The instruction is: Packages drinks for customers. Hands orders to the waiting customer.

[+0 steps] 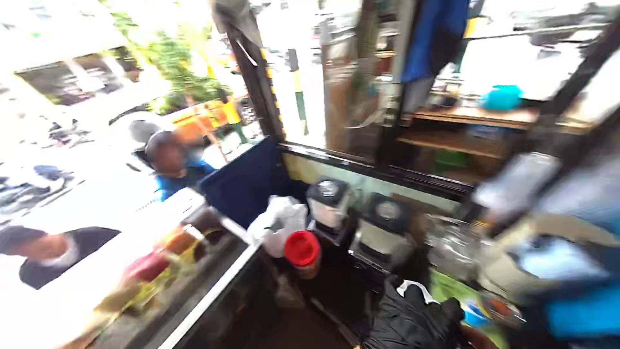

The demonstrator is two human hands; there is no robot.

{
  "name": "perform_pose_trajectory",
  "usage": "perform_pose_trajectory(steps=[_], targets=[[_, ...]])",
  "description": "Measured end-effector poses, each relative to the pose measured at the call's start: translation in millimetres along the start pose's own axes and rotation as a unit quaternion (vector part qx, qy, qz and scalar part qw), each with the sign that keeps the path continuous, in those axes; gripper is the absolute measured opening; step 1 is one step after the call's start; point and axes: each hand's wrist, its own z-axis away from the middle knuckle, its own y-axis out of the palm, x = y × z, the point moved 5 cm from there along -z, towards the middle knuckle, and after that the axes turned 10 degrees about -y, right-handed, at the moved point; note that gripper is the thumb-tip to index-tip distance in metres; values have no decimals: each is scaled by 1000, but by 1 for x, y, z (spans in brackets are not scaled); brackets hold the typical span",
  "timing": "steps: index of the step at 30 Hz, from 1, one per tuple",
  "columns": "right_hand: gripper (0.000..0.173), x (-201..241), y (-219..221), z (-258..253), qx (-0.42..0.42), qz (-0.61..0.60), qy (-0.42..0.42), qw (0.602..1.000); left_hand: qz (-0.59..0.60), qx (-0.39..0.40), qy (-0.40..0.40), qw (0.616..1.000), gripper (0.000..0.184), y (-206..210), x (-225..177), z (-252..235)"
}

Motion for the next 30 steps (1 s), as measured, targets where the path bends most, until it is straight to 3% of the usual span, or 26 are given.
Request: perform_pose_trajectory(steps=[4, 8, 11, 14, 18, 22, 24, 30], targets=[[30, 27, 110, -48, 31, -173, -12, 984, -107, -88, -36, 990, 26, -83, 91, 33], [49, 80, 213, -138, 55, -193, -78, 977, -180, -113, -124, 969, 17, -162, 193, 53], [50, 115, 278, -211, 91, -233, -125, 960, -118, -118, -174, 971, 17, -218, 271, 59], [41, 143, 328, -280, 163, -289, -139, 933, 61, -135, -183, 972, 23, -264, 343, 64], [38, 164, 397, -351, 227, -362, -140, 893, 151, -299, -205, 920, 16, -296, 405, 59], [38, 150, 466, -410, 252, -450, -156, 842, 3, -432, -275, 859, 22, -303, 444, 28], [36, 145, 495, -439, 260, -472, -156, 828, 3, -487, -280, 828, 21, -305, 472, 8], [31, 154, 574, -523, 299, -472, -133, 819, 172, -553, -321, 750, 13, -339, 558, -39]])
